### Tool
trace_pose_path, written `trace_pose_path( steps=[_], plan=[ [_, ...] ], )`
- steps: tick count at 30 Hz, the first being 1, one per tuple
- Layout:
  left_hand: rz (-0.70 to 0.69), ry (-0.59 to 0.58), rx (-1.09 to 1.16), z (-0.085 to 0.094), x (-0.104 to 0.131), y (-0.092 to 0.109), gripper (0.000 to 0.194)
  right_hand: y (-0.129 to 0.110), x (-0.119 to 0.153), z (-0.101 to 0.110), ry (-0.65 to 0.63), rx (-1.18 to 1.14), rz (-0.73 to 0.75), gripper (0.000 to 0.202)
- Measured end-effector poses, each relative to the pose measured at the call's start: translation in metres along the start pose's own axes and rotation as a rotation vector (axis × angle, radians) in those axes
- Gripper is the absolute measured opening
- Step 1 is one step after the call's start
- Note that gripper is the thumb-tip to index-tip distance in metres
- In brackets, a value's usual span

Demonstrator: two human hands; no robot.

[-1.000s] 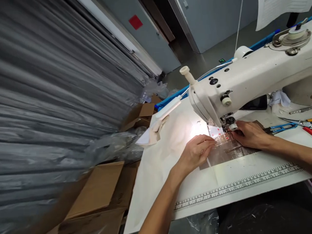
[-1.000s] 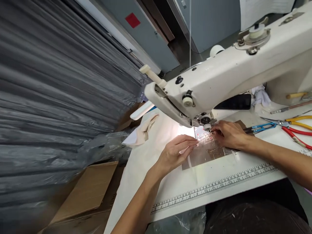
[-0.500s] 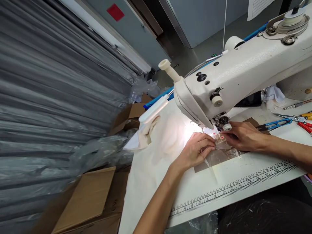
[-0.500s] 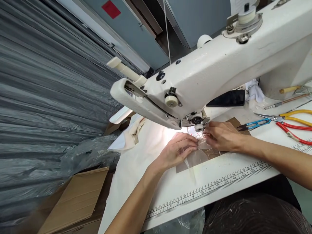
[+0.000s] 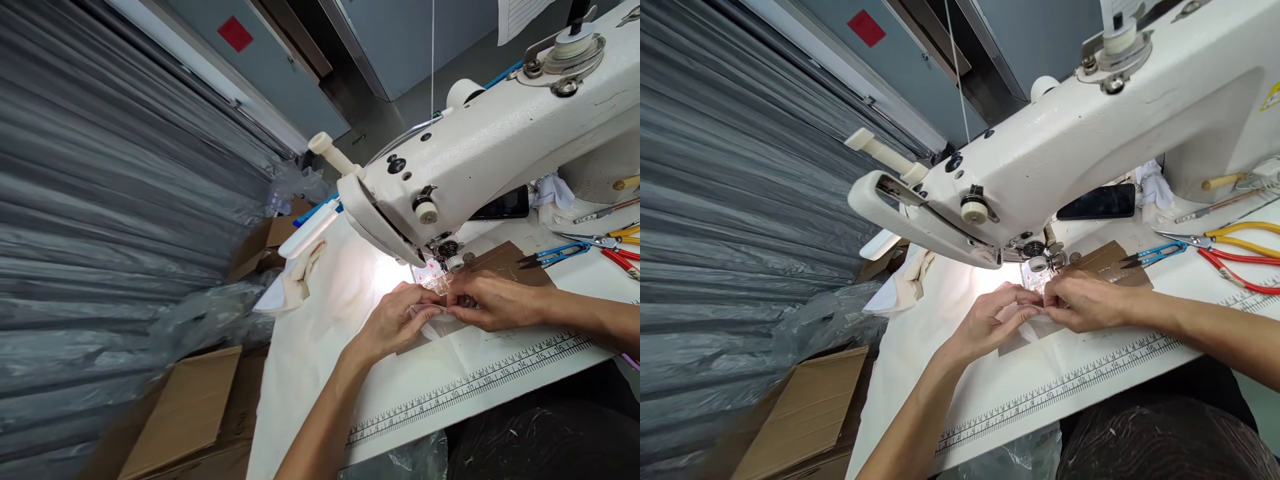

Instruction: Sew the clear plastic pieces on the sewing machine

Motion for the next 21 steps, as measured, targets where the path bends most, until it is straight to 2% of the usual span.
trace_pose_path(
  steps=[4, 7, 10, 12, 16, 18, 21],
  plan=[
    [0.188, 0.037, 0.140, 0.005, 0.009, -0.011, 0.024, 0.001, 0.003, 0.002, -0.019, -0.114, -0.194, 0.011],
    [0.358, 0.117, 0.331, 0.012, 0.017, -0.024, 0.036, 0.001, 0.003, -0.003, -0.061, -0.278, -0.307, 0.015],
    [0.433, 0.117, 0.357, 0.019, 0.014, -0.035, 0.041, 0.002, -0.001, -0.013, -0.127, -0.326, -0.382, 0.018],
    [0.421, 0.047, 0.226, 0.023, 0.003, -0.040, 0.037, 0.003, -0.008, -0.014, -0.099, -0.131, -0.382, 0.018],
    [0.353, -0.032, 0.031, 0.023, -0.030, -0.053, 0.035, 0.002, -0.020, -0.010, 0.066, 0.404, -0.312, 0.019],
    [0.300, -0.015, 0.044, 0.021, -0.046, -0.060, 0.034, 0.004, -0.023, -0.012, 0.085, 0.485, -0.297, 0.027],
    [0.248, 0.126, 0.081, 0.025, -0.060, -0.072, 0.031, 0.009, -0.023, -0.015, 0.102, 0.540, -0.242, 0.029]
  ],
)
Point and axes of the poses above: each hand's wrist, its own x-axis away from the middle knuckle, its own z-axis out of the back of the hand, y = z × x, the point moved 5 cm from there along -x, towards the middle knuckle, and after that the axes turned 1 degree about -z, right-handed, at the moved point
